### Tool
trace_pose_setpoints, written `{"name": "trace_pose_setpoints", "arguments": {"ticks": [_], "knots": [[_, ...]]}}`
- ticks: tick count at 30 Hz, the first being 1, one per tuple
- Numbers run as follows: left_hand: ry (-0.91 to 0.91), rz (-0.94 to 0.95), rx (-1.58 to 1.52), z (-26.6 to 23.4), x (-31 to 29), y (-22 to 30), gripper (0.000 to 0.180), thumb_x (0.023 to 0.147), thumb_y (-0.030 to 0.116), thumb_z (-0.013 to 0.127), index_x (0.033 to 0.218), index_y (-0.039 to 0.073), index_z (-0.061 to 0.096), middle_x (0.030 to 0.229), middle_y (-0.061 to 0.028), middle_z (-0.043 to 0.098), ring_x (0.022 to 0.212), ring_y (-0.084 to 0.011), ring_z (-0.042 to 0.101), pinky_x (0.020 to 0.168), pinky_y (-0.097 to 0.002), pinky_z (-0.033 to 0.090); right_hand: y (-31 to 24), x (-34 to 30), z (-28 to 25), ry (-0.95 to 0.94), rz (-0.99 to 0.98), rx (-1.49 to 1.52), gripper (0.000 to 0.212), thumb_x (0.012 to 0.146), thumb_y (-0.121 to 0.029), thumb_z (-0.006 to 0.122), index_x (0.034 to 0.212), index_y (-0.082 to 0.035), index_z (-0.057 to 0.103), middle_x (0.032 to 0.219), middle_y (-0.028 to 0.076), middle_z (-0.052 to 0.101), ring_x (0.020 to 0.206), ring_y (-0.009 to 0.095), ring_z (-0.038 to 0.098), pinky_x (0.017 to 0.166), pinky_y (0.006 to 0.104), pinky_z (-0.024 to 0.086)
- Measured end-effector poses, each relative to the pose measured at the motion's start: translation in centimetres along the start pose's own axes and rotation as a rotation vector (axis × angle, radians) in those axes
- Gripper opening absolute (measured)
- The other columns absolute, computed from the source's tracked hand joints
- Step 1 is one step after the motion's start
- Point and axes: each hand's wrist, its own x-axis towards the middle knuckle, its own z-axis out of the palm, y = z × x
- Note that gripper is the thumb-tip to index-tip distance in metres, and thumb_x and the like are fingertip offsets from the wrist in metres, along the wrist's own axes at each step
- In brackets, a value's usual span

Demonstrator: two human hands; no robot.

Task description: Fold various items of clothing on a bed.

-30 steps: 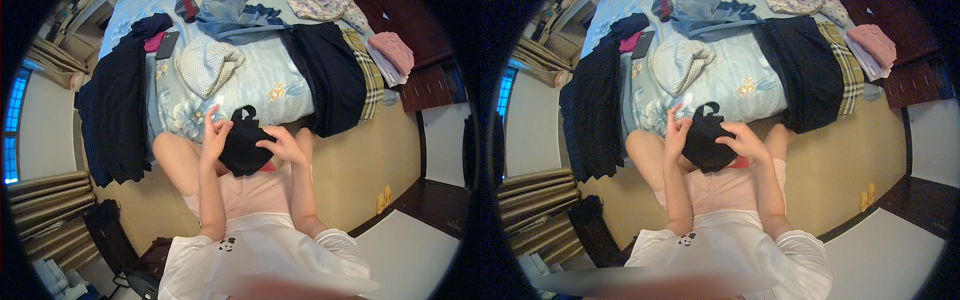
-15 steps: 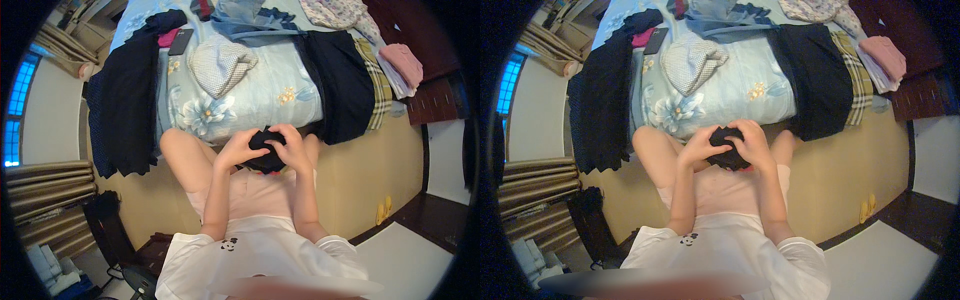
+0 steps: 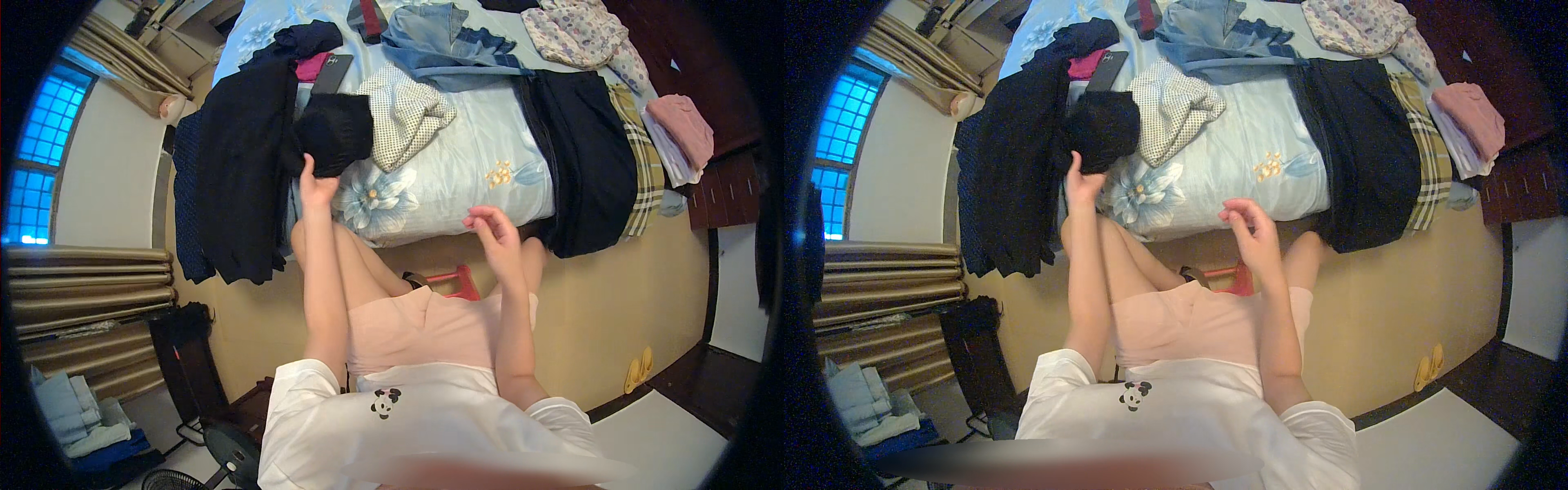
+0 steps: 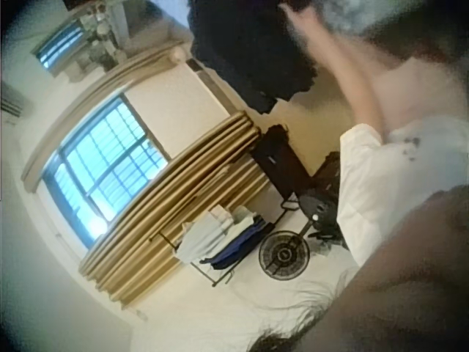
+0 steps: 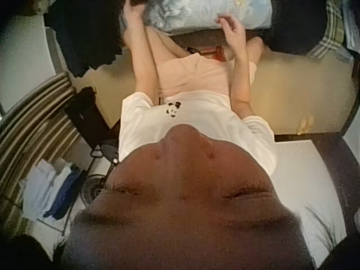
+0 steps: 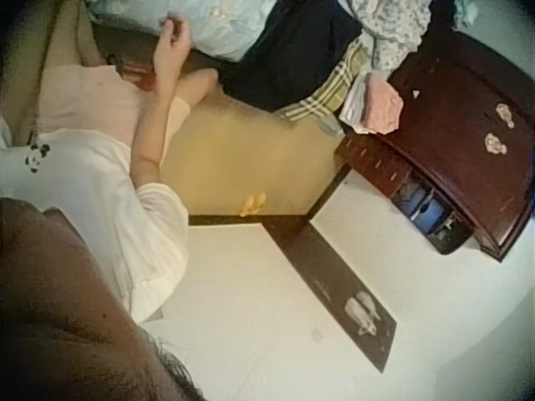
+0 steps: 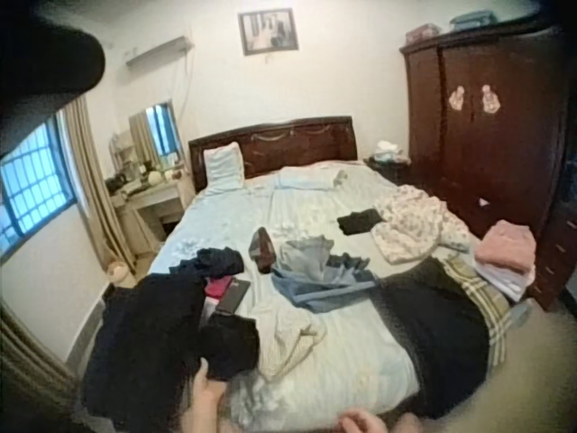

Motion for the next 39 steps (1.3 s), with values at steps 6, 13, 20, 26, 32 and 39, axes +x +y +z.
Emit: {"name": "trace_pose_setpoints", "arguments": {"ticks": [6, 13, 20, 26, 32, 39], "knots": [[0.192, -0.103, -0.099, -3.4, 2.5, -2.6, 0.046, 0.082, 0.031, 0.052, 0.119, 0.005, 0.043, 0.125, -0.0106, 0.043, 0.115, -0.0255, 0.039, 0.099, -0.0420, 0.027, 5.5, 2.4, 3.6, -0.151, 0.284, 0.154, 0.026, 0.086, -0.016, 0.049, 0.107, -0.001, 0.047, 0.096, 0.009, 0.058, 0.084, 0.014, 0.055, 0.078, 0.0261, 0.042], [0.285, 0.022, 0.001, -4.8, 0.7, -2.9, 0.037, 0.078, 0.021, 0.050, 0.112, 0.008, 0.043, 0.117, -0.0037, 0.045, 0.109, -0.0200, 0.040, 0.094, -0.0400, 0.030, 8.7, 10.0, 10.7, -0.098, 0.565, 0.539, 0.046, 0.081, -0.028, 0.056, 0.114, -0.001, 0.038, 0.097, 0.011, 0.057, 0.087, 0.017, 0.056, 0.075, 0.0277, 0.045], [0.287, 0.009, 0.236, -5.2, -0.6, -4.7, 0.021, 0.078, 0.019, 0.047, 0.094, 0.006, 0.046, 0.112, -0.0048, 0.050, 0.111, -0.0202, 0.043, 0.094, -0.0393, 0.028, 9.4, 15.0, 12.4, 0.067, 0.427, 0.204, 0.030, 0.075, -0.024, 0.062, 0.088, -0.003, 0.044, 0.074, 0.007, 0.054, 0.055, 0.013, 0.054, 0.045, 0.0241, 0.042], [0.115, -0.308, 0.182, -3.9, -2.1, -5.2, 0.034, 0.080, 0.016, 0.044, 0.109, -0.003, 0.040, 0.117, -0.0165, 0.047, 0.113, -0.0280, 0.044, 0.092, -0.0427, 0.035, 10.9, 10.1, 8.5, 0.323, 0.371, 0.270, 0.013, 0.073, -0.016, 0.056, 0.076, -0.009, 0.046, 0.064, -0.001, 0.046, 0.046, 0.007, 0.042, 0.038, 0.0207, 0.030], [0.114, -0.392, -0.069, -2.9, -1.5, -6.4, 0.033, 0.083, 0.016, 0.043, 0.110, -0.004, 0.040, 0.114, -0.0174, 0.048, 0.111, -0.0302, 0.044, 0.088, -0.0418, 0.041, 11.5, 3.1, -1.0, 0.346, 0.416, 0.518, 0.012, 0.072, -0.017, 0.055, 0.079, -0.010, 0.048, 0.064, -0.002, 0.045, 0.048, 0.006, 0.039, 0.040, 0.0189, 0.031], [-0.014, -0.372, 0.223, -0.3, -3.6, -7.6, 0.038, 0.086, 0.024, 0.042, 0.105, -0.009, 0.043, 0.110, -0.0235, 0.049, 0.101, -0.0295, 0.052, 0.072, -0.0289, 0.049, 4.0, 1.9, -3.9, 0.050, 0.201, 0.532, 0.014, 0.072, -0.008, 0.057, 0.086, -0.005, 0.054, 0.074, 0.001, 0.057, 0.053, 0.005, 0.047, 0.043, 0.0180, 0.034]]}}
